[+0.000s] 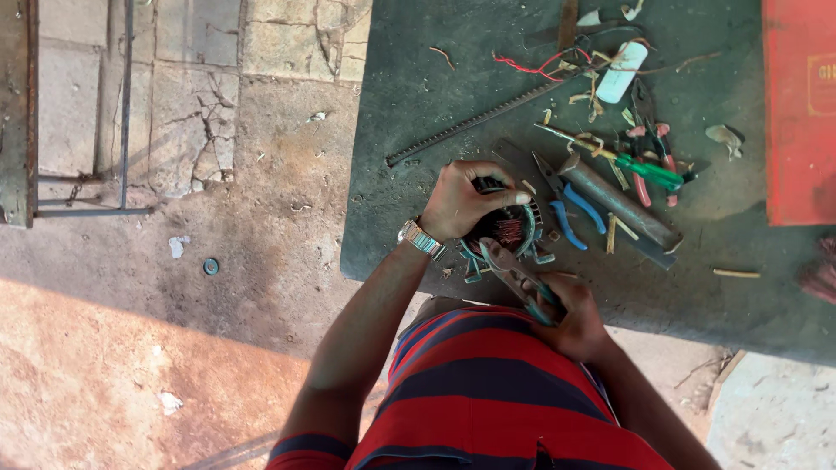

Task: The person works on a cylindrical electrical component, likely a motor stator, using a screwdriver and pliers to adjust and secure copper windings. The person repeatedly inserts and removes a small wooden stick into the component's slots while manipulating the wires.

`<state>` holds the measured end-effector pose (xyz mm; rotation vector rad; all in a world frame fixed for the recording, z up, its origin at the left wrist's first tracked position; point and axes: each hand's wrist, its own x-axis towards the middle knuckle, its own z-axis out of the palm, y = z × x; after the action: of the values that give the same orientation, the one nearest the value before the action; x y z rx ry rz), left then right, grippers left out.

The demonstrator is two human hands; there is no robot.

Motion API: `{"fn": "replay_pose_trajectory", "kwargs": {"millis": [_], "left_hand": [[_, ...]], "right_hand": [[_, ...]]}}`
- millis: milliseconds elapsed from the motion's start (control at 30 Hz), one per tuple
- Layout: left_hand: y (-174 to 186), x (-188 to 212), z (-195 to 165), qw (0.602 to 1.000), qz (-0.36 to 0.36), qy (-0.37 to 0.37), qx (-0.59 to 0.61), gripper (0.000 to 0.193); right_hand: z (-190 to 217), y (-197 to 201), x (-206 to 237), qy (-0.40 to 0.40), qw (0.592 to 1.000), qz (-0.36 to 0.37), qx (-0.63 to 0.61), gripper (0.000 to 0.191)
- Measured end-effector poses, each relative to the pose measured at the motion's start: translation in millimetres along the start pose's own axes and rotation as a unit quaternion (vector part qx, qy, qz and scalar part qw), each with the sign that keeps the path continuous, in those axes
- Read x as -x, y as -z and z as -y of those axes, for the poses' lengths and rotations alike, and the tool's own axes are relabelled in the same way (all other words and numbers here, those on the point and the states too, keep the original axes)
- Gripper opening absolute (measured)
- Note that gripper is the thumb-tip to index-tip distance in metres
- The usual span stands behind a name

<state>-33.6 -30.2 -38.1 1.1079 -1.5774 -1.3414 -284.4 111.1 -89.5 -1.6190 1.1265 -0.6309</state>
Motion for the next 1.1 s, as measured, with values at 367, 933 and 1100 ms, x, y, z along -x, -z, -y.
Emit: {"fn": "replay_pose_trajectory", "kwargs": {"millis": [367, 933, 1100], "left_hand": [[-3, 0, 9, 1.0, -0.011, 0.009, -0.006, 0.03], [-25, 99, -21, 0.942, -0.133, -0.18, -0.25, 0.063], [-24, 92, -23, 0.948, -0.085, -0.145, -0.269, 0.061]], "right_hand": [[14, -6, -7, -0.089, 0.991, -0.072, 0.066, 0.047], [35, -13, 13, -0.165, 0.983, 0.001, -0.08, 0.035], [38, -16, 10, -0.182, 0.972, 0.037, -0.142, 0.021]]}}
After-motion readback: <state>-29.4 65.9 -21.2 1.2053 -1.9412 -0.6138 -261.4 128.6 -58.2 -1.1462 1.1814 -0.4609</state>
